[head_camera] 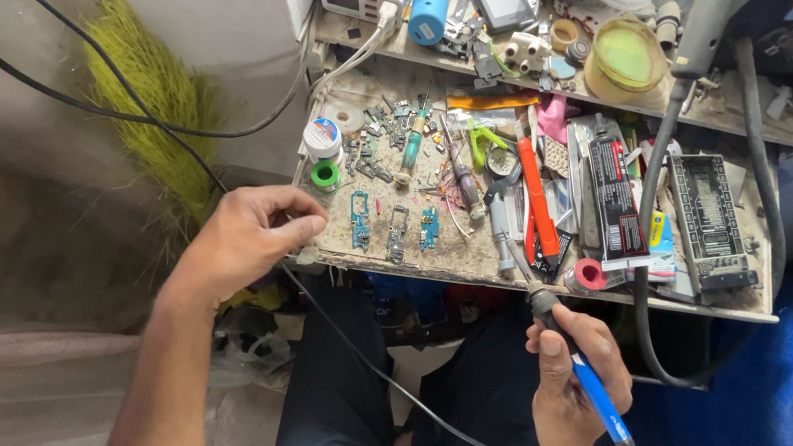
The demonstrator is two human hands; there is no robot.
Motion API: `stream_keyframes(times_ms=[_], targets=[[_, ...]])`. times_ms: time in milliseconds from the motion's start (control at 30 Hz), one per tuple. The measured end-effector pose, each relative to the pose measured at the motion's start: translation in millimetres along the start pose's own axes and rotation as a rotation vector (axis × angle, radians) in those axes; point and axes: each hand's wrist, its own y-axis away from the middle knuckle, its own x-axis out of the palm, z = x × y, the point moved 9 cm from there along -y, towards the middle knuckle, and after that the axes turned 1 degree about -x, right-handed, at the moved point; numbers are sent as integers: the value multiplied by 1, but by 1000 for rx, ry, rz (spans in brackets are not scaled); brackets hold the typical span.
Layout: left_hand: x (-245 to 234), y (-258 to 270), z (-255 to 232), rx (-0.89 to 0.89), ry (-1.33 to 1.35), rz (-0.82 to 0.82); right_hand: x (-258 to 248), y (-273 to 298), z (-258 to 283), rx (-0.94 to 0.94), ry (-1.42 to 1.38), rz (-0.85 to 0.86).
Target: The person uses a soldering iron and solder wire to work on a small blue circuit board placed on a cluttered workbench. They hold the board with one hand while applying heat and solder with the other, focusing on specific connection points.
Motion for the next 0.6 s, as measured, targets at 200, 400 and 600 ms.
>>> stream_keyframes(times_ms=[200,400,600], targets=[[-4,-8,30,-124,320,-12,0,-1,1,-4,10,4],[-11,-7,21,-62,23,-134,2,-1,4,1,0,-3],[-21,4,-9,79,-192,-287,1,-2,6,-6,-2,3]])
